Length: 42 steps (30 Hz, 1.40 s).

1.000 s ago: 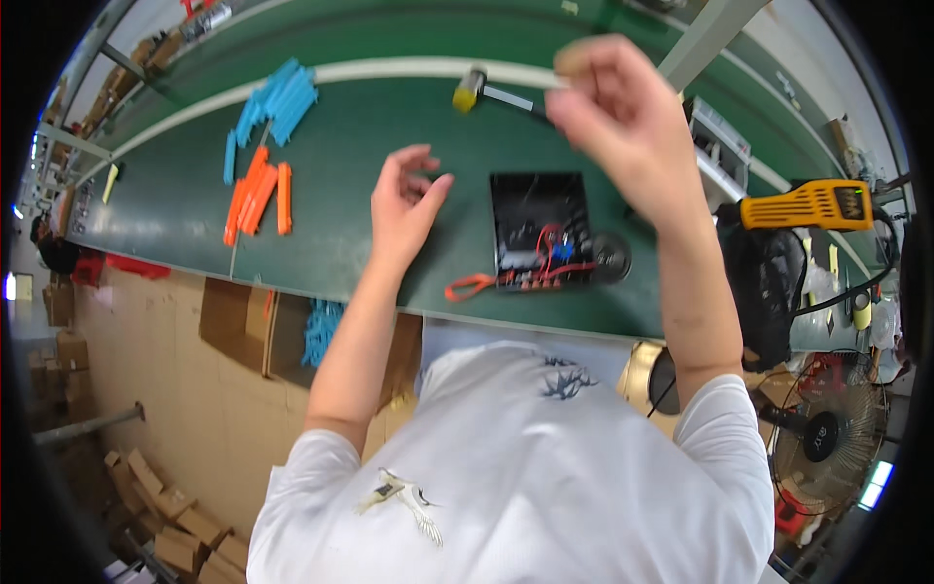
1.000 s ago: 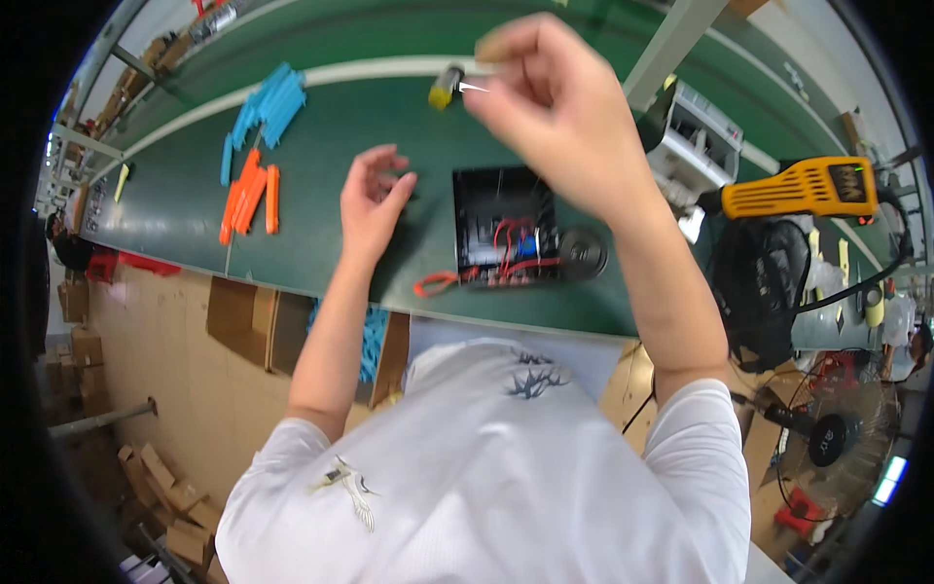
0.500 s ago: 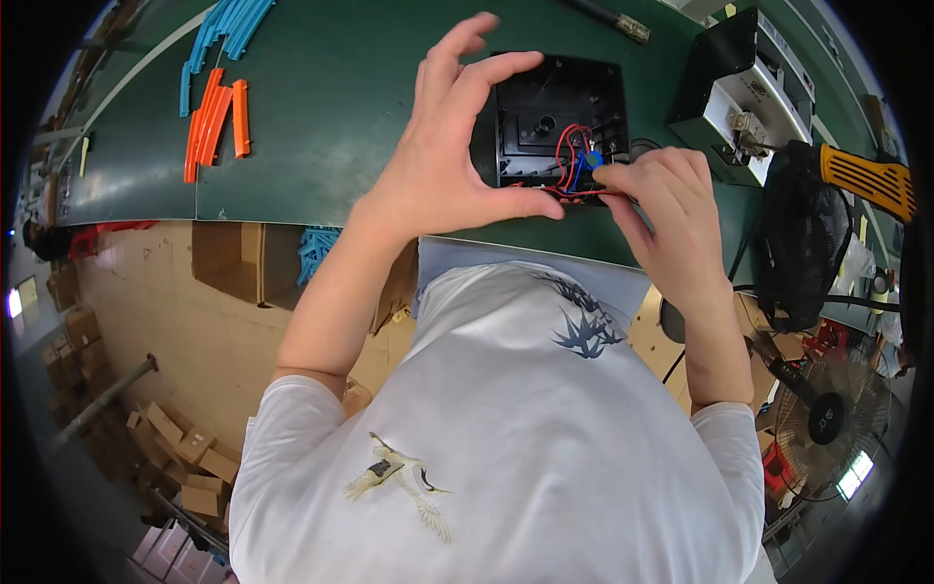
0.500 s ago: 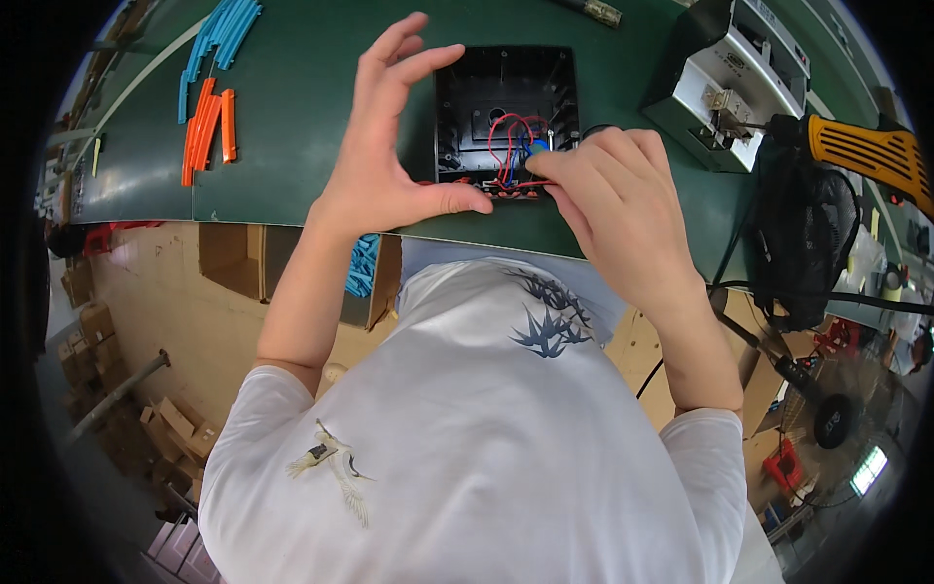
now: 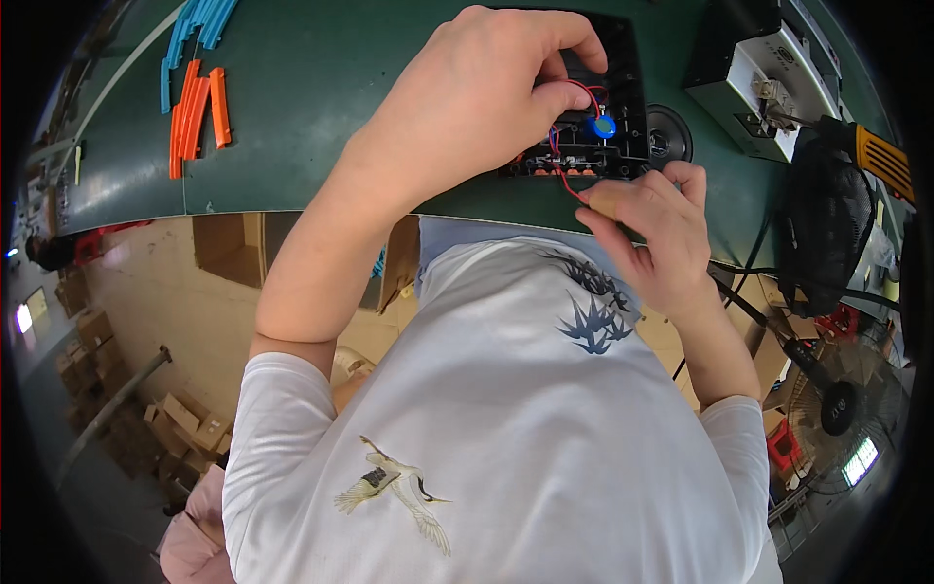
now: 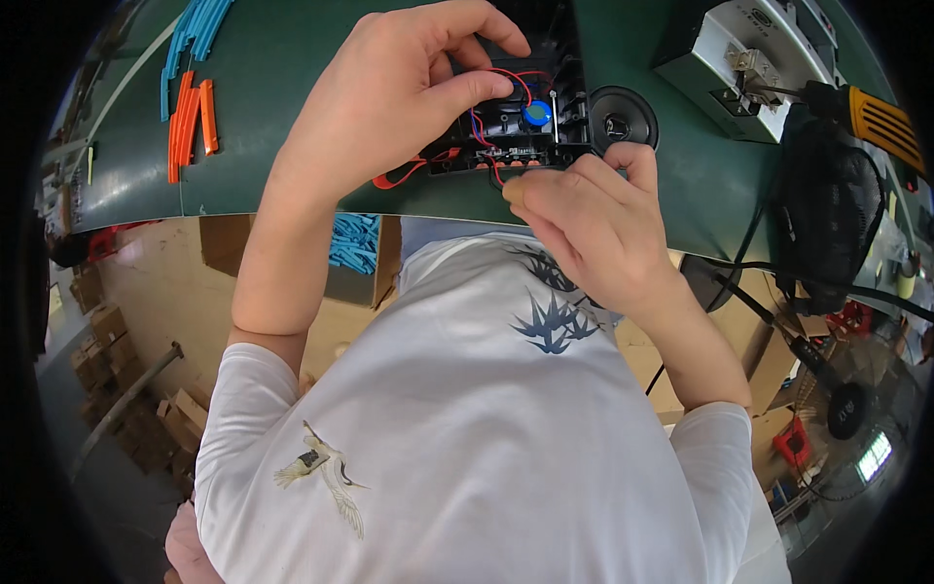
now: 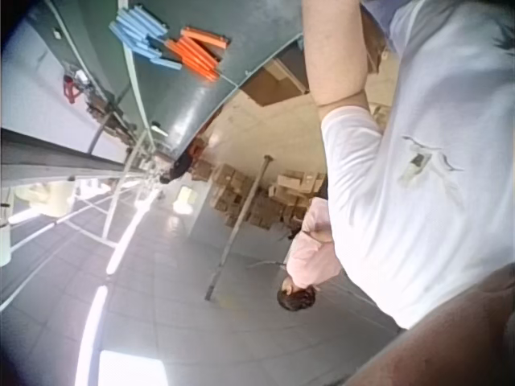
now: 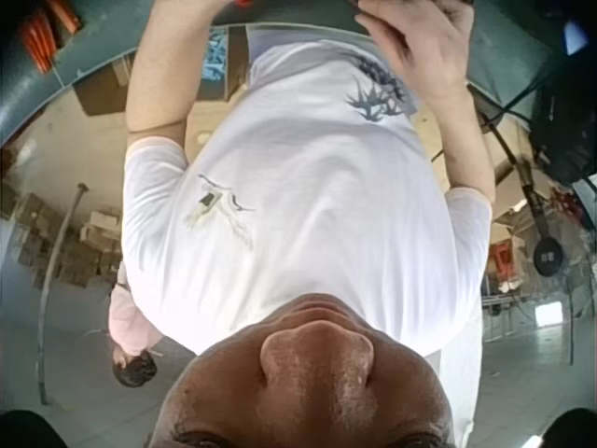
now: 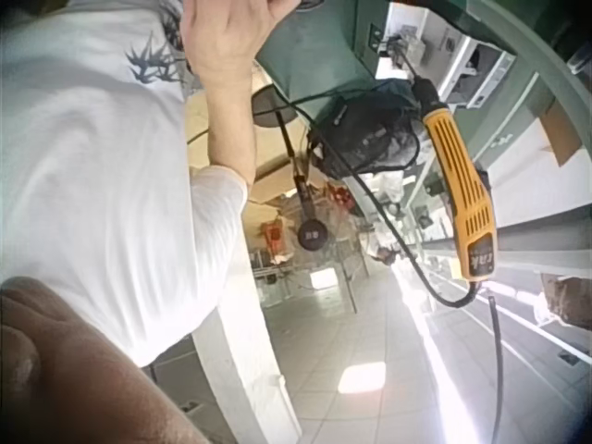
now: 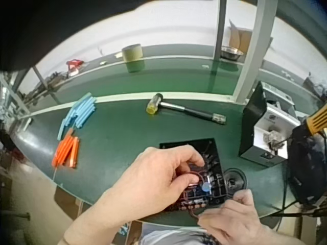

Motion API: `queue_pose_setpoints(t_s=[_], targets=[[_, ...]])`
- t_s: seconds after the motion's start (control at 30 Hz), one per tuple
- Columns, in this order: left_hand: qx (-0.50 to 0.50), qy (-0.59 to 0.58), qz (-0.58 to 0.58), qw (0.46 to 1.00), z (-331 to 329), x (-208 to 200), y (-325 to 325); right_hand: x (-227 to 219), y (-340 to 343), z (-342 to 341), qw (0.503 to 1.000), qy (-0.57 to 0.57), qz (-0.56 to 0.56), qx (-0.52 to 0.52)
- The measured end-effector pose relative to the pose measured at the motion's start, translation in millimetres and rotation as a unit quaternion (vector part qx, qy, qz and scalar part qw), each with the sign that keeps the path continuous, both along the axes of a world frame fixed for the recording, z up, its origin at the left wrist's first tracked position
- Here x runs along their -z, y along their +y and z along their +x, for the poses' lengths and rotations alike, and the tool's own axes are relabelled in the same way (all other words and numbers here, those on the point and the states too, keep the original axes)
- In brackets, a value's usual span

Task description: Assembling internal components of a portable speaker using an electric screwdriver on a factory workshop workbench.

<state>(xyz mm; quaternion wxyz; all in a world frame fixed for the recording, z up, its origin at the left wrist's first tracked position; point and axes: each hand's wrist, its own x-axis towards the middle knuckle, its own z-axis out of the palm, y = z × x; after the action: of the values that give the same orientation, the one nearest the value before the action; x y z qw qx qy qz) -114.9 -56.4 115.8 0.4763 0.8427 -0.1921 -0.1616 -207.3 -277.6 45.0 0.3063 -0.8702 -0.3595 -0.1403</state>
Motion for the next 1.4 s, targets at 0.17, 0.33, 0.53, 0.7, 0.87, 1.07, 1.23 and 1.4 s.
queue_pose_setpoints(t_s=[0.17, 0.33, 0.53, 0.7, 0.87, 1.07, 1.23, 1.4], targets=[[0.107, -0.125, -0.041, 0.986, -2.4, 27.4, 19.6, -0.8, 17.6, -1.2, 0.991, 0.051, 0.087, 0.087], [0.178, -0.172, 0.004, 0.969, -2.4, 35.9, 21.0, 2.5, 23.1, 0.5, 0.965, 0.11, 0.2, 0.128], [0.24, -0.151, 0.066, 0.957, 16.1, 13.6, 19.8, -3.1, 11.9, -11.4, 0.999, -0.009, -0.02, 0.045], [0.231, -0.05, -0.023, 0.971, 26.9, 7.9, 22.2, -1.0, 11.9, -7.3, 1.0, 0.002, 0.002, 0.01], [0.2, -0.003, -0.049, 0.979, 29.8, 11.0, 24.5, 12.0, 25.9, 2.4, 0.976, 0.028, 0.208, 0.057], [0.24, 0.008, -0.036, 0.97, 39.4, 23.9, 33.6, -15.5, 29.8, 7.9, 0.998, 0.02, -0.016, 0.057], [0.228, -0.001, -0.04, 0.973, 38.3, 31.4, 42.0, -26.7, 32.8, 6.6, 0.989, 0.015, -0.121, 0.085], [0.216, -0.014, -0.044, 0.975, 41.6, 42.3, 46.0, -19.1, 32.5, 8.8, 0.991, 0.03, -0.107, 0.07]])
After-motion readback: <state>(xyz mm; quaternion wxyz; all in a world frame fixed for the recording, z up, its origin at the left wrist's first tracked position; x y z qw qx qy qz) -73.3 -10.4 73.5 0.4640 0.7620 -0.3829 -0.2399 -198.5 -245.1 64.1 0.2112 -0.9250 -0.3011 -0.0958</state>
